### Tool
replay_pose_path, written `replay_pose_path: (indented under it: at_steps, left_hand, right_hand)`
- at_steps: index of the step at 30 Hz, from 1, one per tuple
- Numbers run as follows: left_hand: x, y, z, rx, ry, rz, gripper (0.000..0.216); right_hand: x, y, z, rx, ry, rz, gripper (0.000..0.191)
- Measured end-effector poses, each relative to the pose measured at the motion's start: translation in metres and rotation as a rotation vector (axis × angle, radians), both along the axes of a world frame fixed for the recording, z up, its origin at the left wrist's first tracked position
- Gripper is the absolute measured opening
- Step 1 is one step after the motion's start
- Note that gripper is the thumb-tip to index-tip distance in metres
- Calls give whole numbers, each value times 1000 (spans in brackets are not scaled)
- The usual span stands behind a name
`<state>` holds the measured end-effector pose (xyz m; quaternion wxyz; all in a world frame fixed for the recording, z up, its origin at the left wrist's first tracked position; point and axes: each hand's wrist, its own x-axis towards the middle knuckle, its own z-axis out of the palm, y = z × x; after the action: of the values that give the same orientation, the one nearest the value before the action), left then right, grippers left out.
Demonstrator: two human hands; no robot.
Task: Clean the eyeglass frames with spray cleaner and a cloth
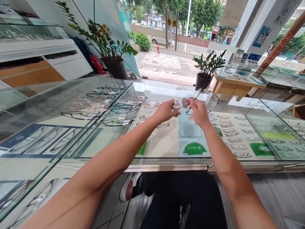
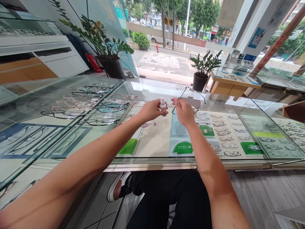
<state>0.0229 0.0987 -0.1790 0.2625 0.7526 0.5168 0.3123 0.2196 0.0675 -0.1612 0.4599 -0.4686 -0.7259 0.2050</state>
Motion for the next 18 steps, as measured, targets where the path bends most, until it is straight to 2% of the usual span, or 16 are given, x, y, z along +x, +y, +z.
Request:
replay_pose_path:
  at_steps: [4, 12, 18]
  left_hand:
    - [0, -2, 2, 6, 24, -6, 33]
    - [0, -4, 4, 44, 77, -13, 36]
    - [1, -8, 8, 23, 78, 4, 37]
  right_hand:
    - [-1, -1, 1, 11, 106, 42, 58]
    - [-1, -3, 10, -152, 296, 179, 62]
    - [2, -4, 12, -184, 398, 193, 54]
